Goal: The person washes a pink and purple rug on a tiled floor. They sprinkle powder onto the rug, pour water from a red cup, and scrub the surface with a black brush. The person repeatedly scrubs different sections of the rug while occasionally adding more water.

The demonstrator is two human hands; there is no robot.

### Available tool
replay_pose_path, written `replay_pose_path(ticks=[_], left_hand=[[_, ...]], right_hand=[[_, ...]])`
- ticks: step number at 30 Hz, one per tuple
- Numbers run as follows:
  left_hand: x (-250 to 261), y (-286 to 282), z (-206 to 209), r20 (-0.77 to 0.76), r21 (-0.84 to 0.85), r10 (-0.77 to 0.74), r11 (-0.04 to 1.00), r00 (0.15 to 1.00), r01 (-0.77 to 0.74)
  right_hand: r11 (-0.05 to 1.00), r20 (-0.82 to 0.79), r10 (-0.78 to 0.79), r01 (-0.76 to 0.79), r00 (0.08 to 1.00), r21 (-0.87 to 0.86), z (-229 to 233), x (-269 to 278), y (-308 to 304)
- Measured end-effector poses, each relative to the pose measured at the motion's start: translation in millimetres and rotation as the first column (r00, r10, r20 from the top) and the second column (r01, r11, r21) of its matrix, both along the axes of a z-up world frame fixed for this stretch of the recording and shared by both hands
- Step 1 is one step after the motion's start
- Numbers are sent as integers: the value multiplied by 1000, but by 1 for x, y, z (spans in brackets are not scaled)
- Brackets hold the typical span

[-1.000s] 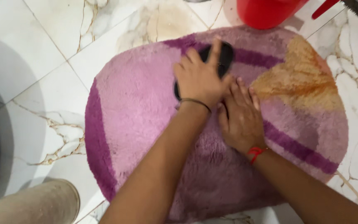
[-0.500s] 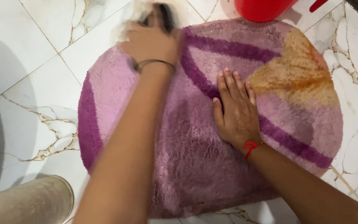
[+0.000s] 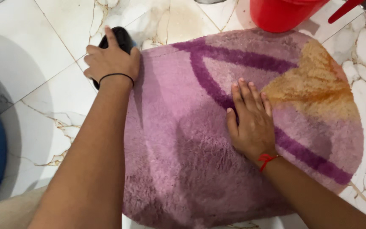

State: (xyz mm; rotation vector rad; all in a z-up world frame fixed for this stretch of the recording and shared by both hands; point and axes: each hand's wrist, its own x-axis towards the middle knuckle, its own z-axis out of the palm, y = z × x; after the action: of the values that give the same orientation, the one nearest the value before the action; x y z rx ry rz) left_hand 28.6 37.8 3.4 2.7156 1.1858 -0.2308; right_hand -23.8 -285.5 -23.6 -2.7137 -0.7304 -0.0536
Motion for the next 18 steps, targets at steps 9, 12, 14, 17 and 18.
replay_pose_path(ticks=[9, 12, 14, 17, 18], left_hand=[[78, -192, -13, 156, 85, -358, 934, 921, 348], [76, -134, -31, 216, 16, -318, 947, 923, 322], [45, -72, -39, 266, -4, -271, 959, 925, 282], [7, 2, -19, 91, -17, -120, 992, 989, 122], [-7, 19, -9, 41, -46, -21, 999, 999, 23]], right_hand=[[1000, 0, 0, 0, 1000, -5, 3, -2, -1], [1000, -6, 10, -10, 1000, 14, 4, 0, 0], [1000, -1, 13, -13, 1000, 10, 2, 2, -3], [1000, 16, 16, -16, 1000, -1, 0, 0, -1], [1000, 22, 12, -12, 1000, 4, 0, 1, -2]])
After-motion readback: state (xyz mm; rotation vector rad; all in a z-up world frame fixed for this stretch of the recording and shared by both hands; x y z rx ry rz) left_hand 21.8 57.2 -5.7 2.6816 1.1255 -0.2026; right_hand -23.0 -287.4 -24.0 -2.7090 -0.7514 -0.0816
